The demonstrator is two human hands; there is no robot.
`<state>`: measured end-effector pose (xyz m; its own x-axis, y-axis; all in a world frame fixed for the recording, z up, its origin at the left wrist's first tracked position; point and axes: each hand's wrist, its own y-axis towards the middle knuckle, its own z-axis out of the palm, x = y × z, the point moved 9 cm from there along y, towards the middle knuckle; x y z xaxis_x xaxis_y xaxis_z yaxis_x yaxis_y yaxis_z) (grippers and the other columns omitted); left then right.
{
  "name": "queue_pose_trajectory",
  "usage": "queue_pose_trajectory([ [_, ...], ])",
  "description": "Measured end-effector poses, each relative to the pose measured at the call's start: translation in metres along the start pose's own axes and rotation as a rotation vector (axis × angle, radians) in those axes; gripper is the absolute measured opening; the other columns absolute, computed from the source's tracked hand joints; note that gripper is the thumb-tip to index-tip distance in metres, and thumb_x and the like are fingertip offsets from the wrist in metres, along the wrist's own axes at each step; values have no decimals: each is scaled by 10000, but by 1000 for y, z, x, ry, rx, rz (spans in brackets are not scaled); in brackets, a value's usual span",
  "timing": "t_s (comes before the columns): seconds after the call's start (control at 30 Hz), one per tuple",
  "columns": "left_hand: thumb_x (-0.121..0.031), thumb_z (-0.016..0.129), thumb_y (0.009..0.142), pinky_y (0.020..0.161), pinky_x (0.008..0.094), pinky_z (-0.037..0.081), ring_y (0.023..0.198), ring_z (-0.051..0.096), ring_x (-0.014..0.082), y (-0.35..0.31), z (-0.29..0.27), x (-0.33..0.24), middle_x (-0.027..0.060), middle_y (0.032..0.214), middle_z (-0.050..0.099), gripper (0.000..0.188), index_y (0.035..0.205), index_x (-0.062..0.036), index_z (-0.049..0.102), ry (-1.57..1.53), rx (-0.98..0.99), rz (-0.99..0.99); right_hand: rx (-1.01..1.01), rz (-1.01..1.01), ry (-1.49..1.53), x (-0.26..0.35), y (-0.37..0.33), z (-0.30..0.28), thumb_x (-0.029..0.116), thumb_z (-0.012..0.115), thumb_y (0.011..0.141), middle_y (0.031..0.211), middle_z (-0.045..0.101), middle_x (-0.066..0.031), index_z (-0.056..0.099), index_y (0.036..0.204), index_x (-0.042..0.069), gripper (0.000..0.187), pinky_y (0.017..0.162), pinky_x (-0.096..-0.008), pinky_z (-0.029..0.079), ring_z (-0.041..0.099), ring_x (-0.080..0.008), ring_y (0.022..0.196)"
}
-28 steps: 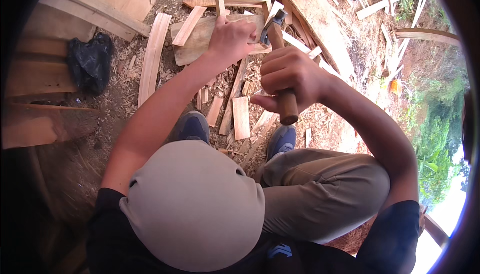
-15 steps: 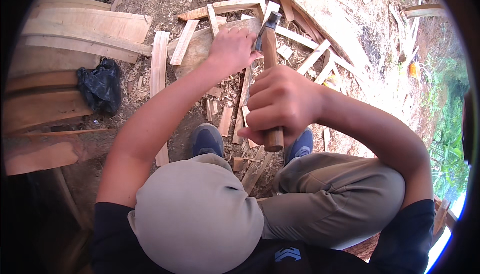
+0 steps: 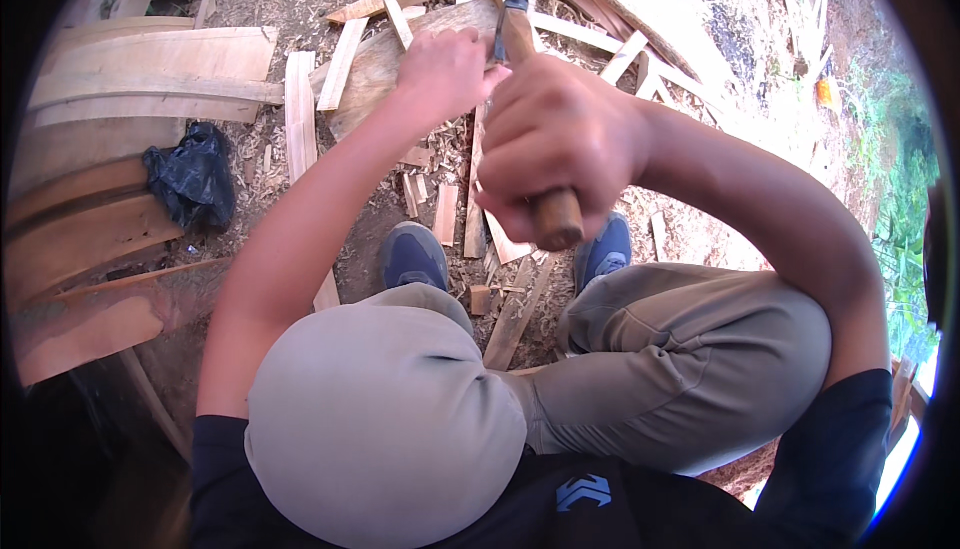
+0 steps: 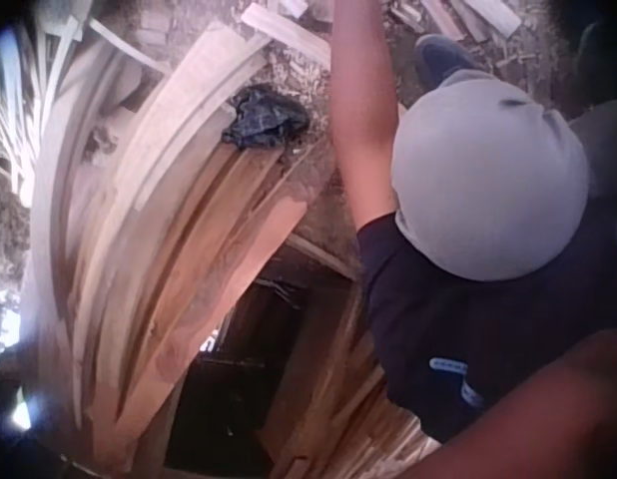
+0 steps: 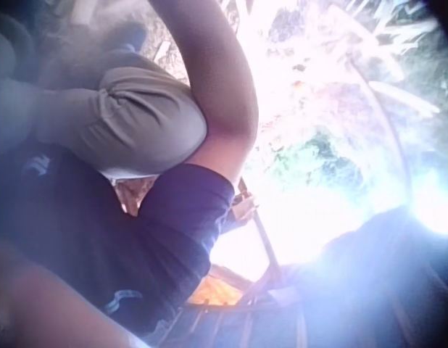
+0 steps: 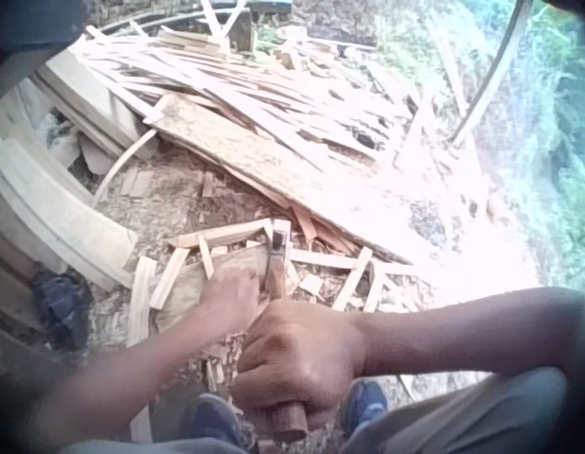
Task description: The person assembles a small square wooden frame by hand, using a hammer to tap the joints together. They repeatedly adjust the pieces and tap them into alignment, then inspect the assembled frame.
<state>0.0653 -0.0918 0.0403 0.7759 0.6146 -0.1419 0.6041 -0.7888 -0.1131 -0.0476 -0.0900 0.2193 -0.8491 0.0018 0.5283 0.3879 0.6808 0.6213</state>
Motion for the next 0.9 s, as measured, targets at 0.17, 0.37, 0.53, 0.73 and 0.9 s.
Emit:
queue_pose_trajectory([
  [0.17,-474,519,1022,935,466,468,986,697,282,-36,-4,-27,150,1043,703,471,1198,-55,641,-152,56,-101,242,-158,6,60,-14,17,221,685,912,583,389,62,512,664,121,318,404,-328,333,465,-123,451],
  [0.37,-304,481,1053,812,501,510,785,709,348,-85,28,-106,149,824,708,350,1198,8,549,-314,485,81,391,-73,199,123,-45,19,338,699,684,563,482,26,466,633,120,324,424,-351,402,588,-165,498],
  [0.53,-123,523,942,679,455,585,814,752,329,-126,65,-129,140,869,752,407,1298,69,489,-409,611,111,548,-146,368,146,-69,39,314,682,722,561,521,28,508,640,133,263,441,-361,428,615,-181,506],
  [0.73,-209,542,1024,705,491,569,805,727,385,-125,109,-124,179,846,719,355,1220,84,497,-331,462,67,552,-221,323,123,-122,67,271,657,765,576,561,20,553,654,126,210,459,-374,455,635,-189,530],
  [0.9,-245,569,1004,844,523,536,962,666,450,-122,145,-130,299,1046,645,370,1153,83,488,-625,319,-49,578,-231,260,99,-156,76,276,688,735,612,500,37,494,640,152,249,495,-329,390,568,-149,547],
])
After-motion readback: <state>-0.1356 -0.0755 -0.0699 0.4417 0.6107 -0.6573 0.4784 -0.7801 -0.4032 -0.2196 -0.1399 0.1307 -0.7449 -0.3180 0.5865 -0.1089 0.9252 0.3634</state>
